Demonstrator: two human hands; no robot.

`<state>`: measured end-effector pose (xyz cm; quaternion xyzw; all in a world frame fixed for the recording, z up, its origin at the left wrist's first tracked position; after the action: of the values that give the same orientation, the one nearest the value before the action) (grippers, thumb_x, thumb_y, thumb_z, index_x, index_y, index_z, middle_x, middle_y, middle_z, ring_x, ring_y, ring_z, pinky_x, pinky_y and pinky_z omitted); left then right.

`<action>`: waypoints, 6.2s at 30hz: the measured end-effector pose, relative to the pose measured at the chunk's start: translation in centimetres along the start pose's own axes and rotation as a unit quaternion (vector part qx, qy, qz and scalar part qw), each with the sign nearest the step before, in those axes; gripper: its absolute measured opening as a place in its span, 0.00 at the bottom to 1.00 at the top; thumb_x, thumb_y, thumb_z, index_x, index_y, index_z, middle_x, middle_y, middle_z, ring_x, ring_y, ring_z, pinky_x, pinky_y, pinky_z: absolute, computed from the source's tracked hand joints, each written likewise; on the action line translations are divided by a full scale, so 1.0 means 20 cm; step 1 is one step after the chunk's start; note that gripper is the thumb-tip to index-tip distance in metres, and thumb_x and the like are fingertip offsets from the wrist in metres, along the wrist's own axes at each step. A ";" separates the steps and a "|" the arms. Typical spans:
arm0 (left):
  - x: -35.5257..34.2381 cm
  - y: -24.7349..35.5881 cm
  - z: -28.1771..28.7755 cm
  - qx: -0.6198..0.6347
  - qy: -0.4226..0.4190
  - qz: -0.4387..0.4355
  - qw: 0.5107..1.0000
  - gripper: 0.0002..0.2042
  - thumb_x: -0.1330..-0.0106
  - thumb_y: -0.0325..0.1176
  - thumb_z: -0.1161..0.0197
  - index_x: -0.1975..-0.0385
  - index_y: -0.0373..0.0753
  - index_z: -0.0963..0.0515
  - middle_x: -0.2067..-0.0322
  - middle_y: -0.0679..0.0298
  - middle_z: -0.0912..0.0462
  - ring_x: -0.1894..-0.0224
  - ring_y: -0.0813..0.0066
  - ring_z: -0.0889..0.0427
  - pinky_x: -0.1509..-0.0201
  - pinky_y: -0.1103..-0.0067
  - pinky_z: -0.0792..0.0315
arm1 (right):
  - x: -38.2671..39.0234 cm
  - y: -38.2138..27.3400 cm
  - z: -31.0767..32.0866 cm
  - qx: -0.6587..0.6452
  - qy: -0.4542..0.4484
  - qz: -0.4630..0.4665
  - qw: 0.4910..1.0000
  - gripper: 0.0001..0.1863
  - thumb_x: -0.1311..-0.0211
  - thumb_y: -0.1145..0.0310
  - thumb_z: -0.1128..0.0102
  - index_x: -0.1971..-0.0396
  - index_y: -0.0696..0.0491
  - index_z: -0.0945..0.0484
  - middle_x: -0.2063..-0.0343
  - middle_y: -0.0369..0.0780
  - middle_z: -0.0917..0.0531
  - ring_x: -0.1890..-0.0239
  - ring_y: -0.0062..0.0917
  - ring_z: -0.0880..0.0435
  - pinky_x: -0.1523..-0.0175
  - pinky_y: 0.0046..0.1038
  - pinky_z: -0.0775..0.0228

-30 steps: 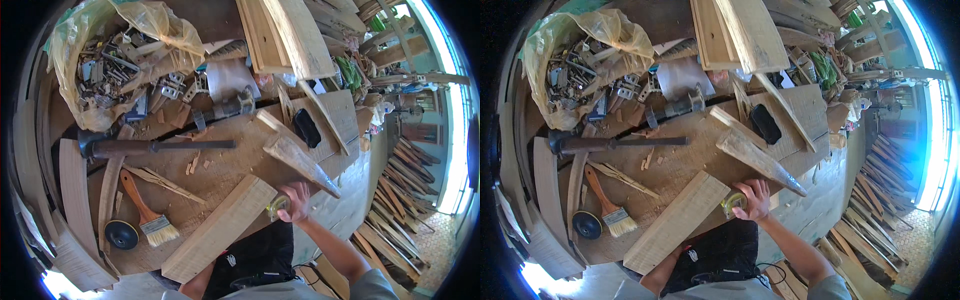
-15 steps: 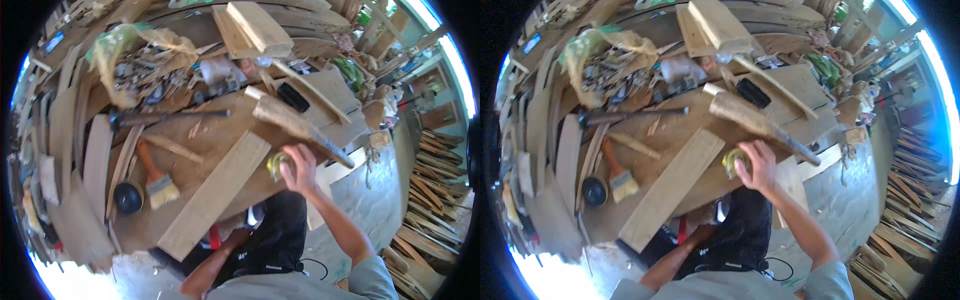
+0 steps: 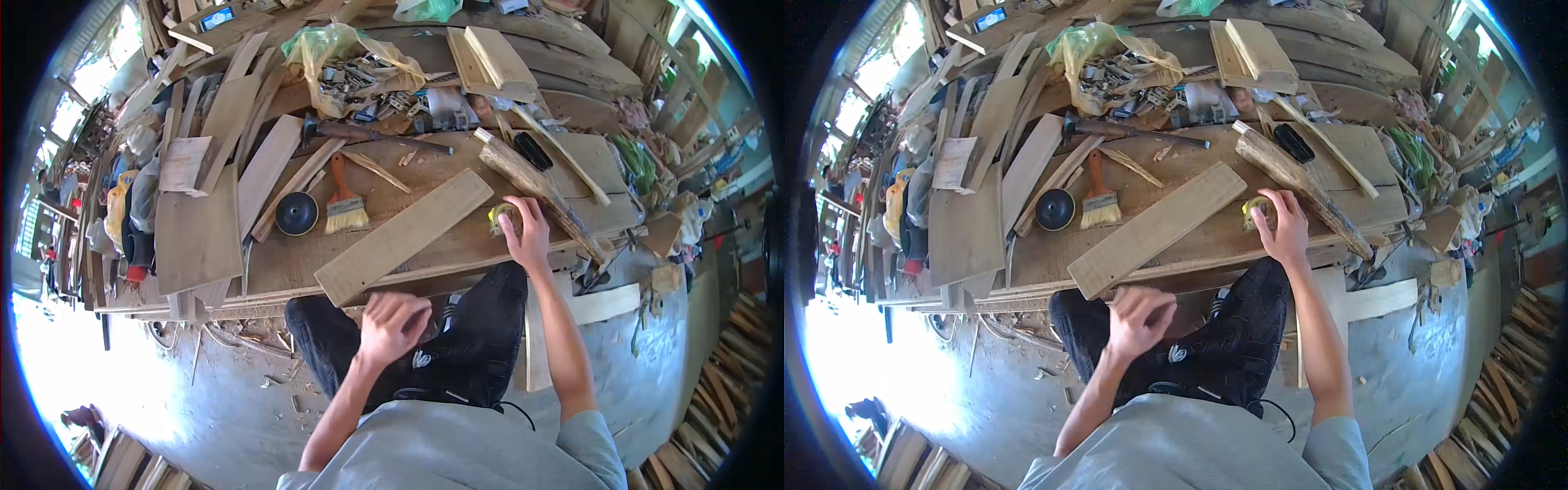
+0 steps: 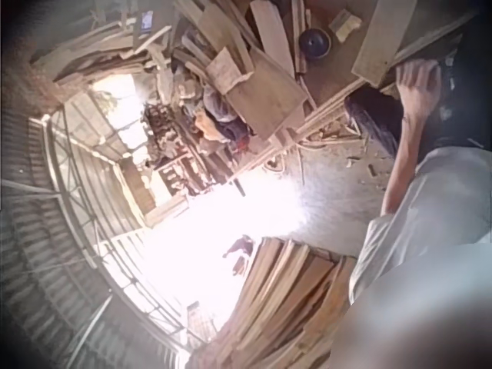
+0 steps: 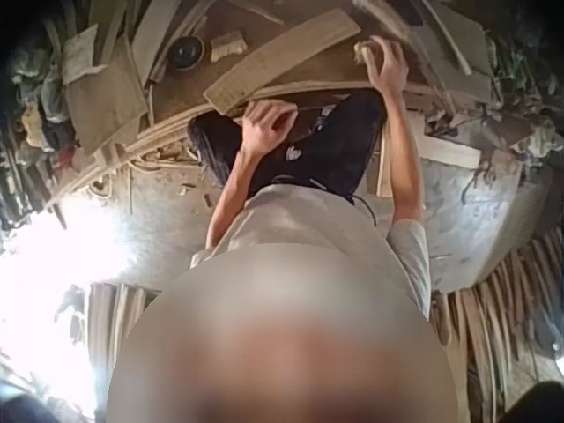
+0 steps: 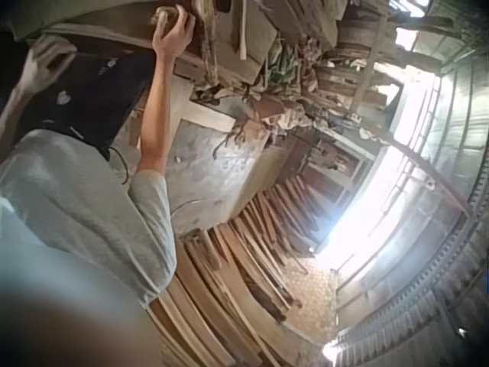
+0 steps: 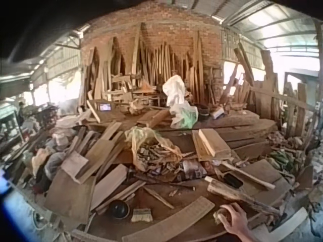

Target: Measure, sand, brush, and then use a chisel and mallet to shape a piece of wood.

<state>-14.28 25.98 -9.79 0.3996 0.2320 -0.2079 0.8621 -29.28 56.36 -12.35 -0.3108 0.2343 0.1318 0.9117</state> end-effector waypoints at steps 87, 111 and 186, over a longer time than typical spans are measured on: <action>-0.27 -0.31 0.03 0.443 0.019 0.359 0.821 0.17 0.16 0.43 0.42 0.46 0.33 0.27 0.64 0.60 0.15 0.76 0.74 0.13 0.79 0.83 0.29 | -0.15 -0.68 -0.40 -0.492 -0.122 -0.085 0.858 0.29 0.28 0.75 0.31 0.30 0.55 0.29 0.46 0.36 0.18 0.44 0.18 0.20 0.37 0.22 0.26; -0.29 -0.41 0.13 0.550 0.082 0.380 0.739 0.08 0.22 0.35 0.38 0.63 0.41 0.26 0.77 0.72 0.29 0.86 0.83 0.34 0.86 0.82 0.44 | -0.11 -0.67 -0.28 -0.420 0.028 -0.099 0.902 0.24 0.38 0.70 0.21 0.46 0.54 0.24 0.59 0.36 0.20 0.61 0.17 0.20 0.54 0.24 0.24; -0.11 -0.89 0.40 0.041 0.124 0.296 0.946 0.12 0.18 0.39 0.41 0.52 0.35 0.23 0.67 0.55 0.15 0.65 0.68 0.16 0.58 0.73 0.24 | -0.06 -0.09 -0.25 -0.255 0.224 -0.173 0.924 0.39 0.37 0.75 0.25 0.30 0.53 0.38 0.38 0.45 0.27 0.42 0.31 0.24 0.38 0.32 0.25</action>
<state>-23.77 9.50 -14.47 0.5079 0.1993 0.0987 0.8323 -31.31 51.76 -14.41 -0.5904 0.3335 -0.0462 0.7335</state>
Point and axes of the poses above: each hand's wrist, its own x-axis away from the middle knuckle, its own z-axis out of the back of the hand, y = z × x, the point moved 3 cm from there along -x, towards the middle knuckle
